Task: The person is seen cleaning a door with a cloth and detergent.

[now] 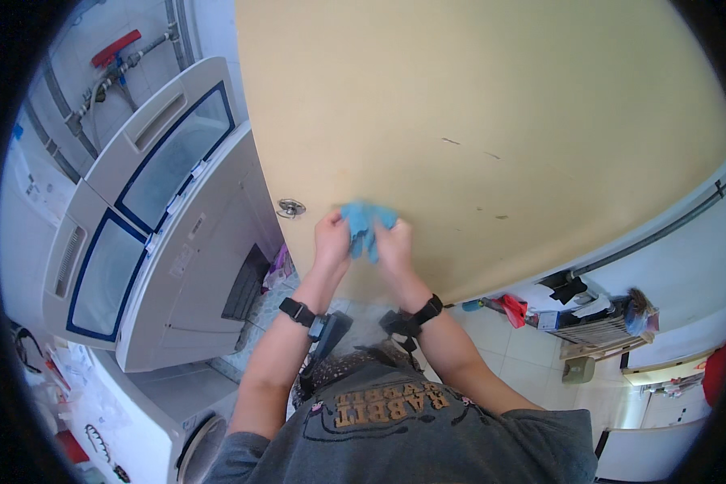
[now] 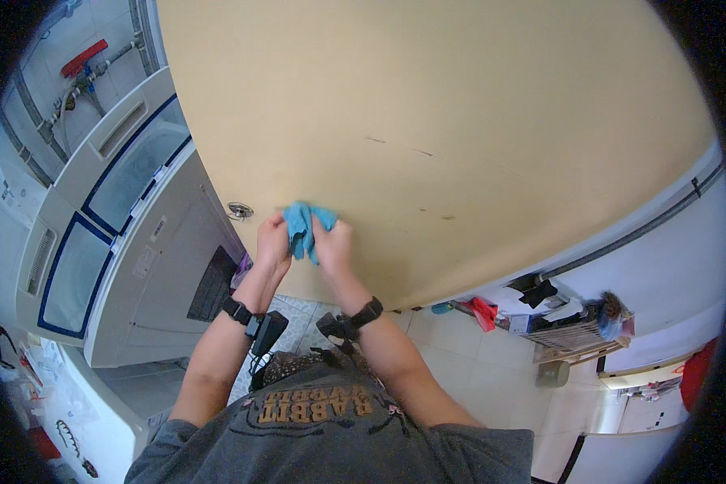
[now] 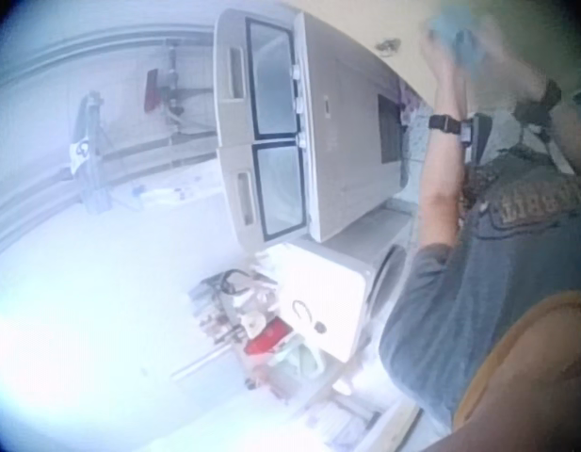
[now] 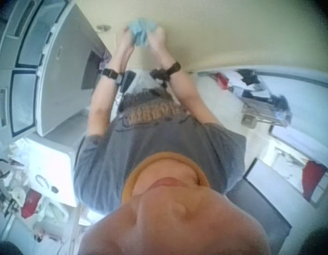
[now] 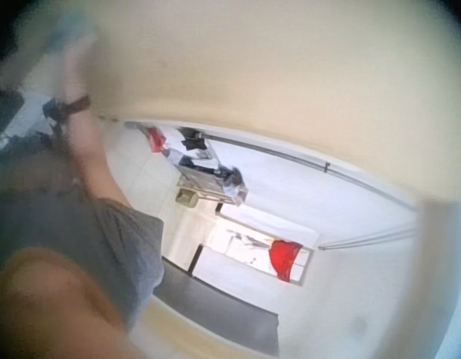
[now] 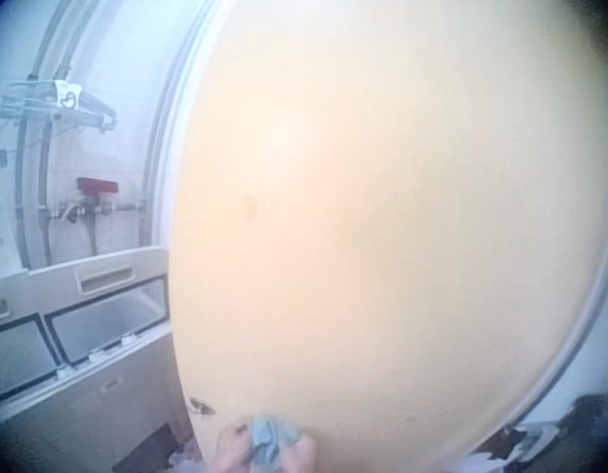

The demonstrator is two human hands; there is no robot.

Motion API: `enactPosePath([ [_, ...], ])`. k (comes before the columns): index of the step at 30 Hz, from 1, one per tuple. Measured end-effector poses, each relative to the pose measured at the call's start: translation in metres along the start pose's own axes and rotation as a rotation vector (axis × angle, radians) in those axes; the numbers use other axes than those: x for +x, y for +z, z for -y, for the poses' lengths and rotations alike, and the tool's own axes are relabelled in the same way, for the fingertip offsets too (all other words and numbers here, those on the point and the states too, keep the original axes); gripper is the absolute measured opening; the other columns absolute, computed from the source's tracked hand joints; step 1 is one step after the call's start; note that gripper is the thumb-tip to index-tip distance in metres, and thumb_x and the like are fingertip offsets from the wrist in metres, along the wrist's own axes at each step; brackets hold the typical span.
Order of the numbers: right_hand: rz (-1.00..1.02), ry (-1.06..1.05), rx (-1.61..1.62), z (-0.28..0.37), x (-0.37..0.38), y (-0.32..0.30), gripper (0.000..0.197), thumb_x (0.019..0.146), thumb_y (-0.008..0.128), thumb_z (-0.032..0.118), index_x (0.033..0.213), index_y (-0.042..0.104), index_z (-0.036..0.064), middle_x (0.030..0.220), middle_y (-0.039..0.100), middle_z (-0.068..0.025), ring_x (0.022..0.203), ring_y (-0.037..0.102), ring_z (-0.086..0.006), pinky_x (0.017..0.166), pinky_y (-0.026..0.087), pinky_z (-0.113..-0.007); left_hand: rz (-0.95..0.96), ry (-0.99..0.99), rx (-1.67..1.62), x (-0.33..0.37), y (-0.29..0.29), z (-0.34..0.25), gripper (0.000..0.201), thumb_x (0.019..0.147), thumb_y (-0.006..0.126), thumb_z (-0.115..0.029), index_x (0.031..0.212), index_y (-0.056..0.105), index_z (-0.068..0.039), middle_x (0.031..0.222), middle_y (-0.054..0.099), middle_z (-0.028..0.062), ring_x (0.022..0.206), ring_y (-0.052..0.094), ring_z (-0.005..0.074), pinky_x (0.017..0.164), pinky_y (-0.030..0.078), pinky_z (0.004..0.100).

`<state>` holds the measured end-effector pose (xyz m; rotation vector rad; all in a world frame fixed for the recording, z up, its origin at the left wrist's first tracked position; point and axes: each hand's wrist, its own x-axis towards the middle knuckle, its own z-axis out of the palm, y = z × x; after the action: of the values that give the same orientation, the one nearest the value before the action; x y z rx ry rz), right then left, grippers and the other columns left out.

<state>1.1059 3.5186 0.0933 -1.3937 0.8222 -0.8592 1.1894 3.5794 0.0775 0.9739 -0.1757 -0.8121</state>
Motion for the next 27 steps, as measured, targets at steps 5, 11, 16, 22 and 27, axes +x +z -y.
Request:
enactPosePath([
  [5, -0.134, -0.257, -0.084, 0.091, 0.000, -0.016, 0.021, 0.083, 0.060, 0.017, 0.070, 0.061, 0.0009, 0.060, 0.056, 0.0019, 0.055, 0.050, -0.0059, 0.049, 0.043, -0.027, 0.125, 0.146, -0.093, -0.028, 0.072, -0.077, 0.014, 0.084, 0.055, -0.006, 0.096, 0.060, 0.001, 0.081, 0.061, 0.0037, 0.067, 0.056, 0.0077, 0.056, 0.044, 0.0207],
  [11, -0.064, -0.257, -0.060, 0.050, 0.002, 0.001, 0.017, 0.080, 0.064, 0.015, 0.079, 0.064, -0.0019, 0.068, 0.062, -0.0015, 0.061, 0.054, -0.0059, 0.054, 0.046, -0.025, 0.008, 0.089, -0.254, -0.011, 0.036, -0.031, 0.021, 0.082, 0.058, -0.003, 0.102, 0.059, 0.003, 0.085, 0.062, 0.0043, 0.070, 0.057, 0.0079, 0.060, 0.045, 0.0194],
  [16, 0.018, -0.206, -0.155, -0.011, 0.001, 0.021, 0.011, 0.078, 0.065, 0.009, 0.080, 0.065, -0.0018, 0.071, 0.064, -0.0028, 0.064, 0.057, -0.0061, 0.058, 0.048, -0.024, -0.089, 0.053, -0.203, 0.005, -0.020, 0.012, 0.015, 0.081, 0.057, -0.002, 0.095, 0.060, 0.002, 0.081, 0.062, 0.0044, 0.065, 0.056, 0.0085, 0.054, 0.045, 0.0209],
  [22, 0.087, -0.139, -0.288, -0.064, -0.003, 0.026, 0.013, 0.077, 0.066, 0.011, 0.077, 0.064, -0.0021, 0.071, 0.064, -0.0041, 0.062, 0.056, -0.0060, 0.056, 0.048, -0.027, -0.165, -0.107, -0.119, 0.019, -0.064, 0.056, 0.012, 0.081, 0.056, -0.001, 0.091, 0.060, 0.001, 0.081, 0.062, 0.0055, 0.068, 0.059, 0.0126, 0.059, 0.048, 0.0238],
  [27, -0.089, 0.045, -0.204, -0.049, -0.014, 0.036, 0.019, 0.080, 0.062, 0.016, 0.077, 0.063, -0.0020, 0.068, 0.062, -0.0048, 0.059, 0.055, -0.0090, 0.054, 0.046, -0.028, -0.161, -0.150, 0.040, 0.021, -0.063, 0.041, 0.012, 0.080, 0.056, -0.002, 0.091, 0.060, 0.001, 0.081, 0.062, 0.0057, 0.069, 0.059, 0.0125, 0.059, 0.048, 0.0243],
])
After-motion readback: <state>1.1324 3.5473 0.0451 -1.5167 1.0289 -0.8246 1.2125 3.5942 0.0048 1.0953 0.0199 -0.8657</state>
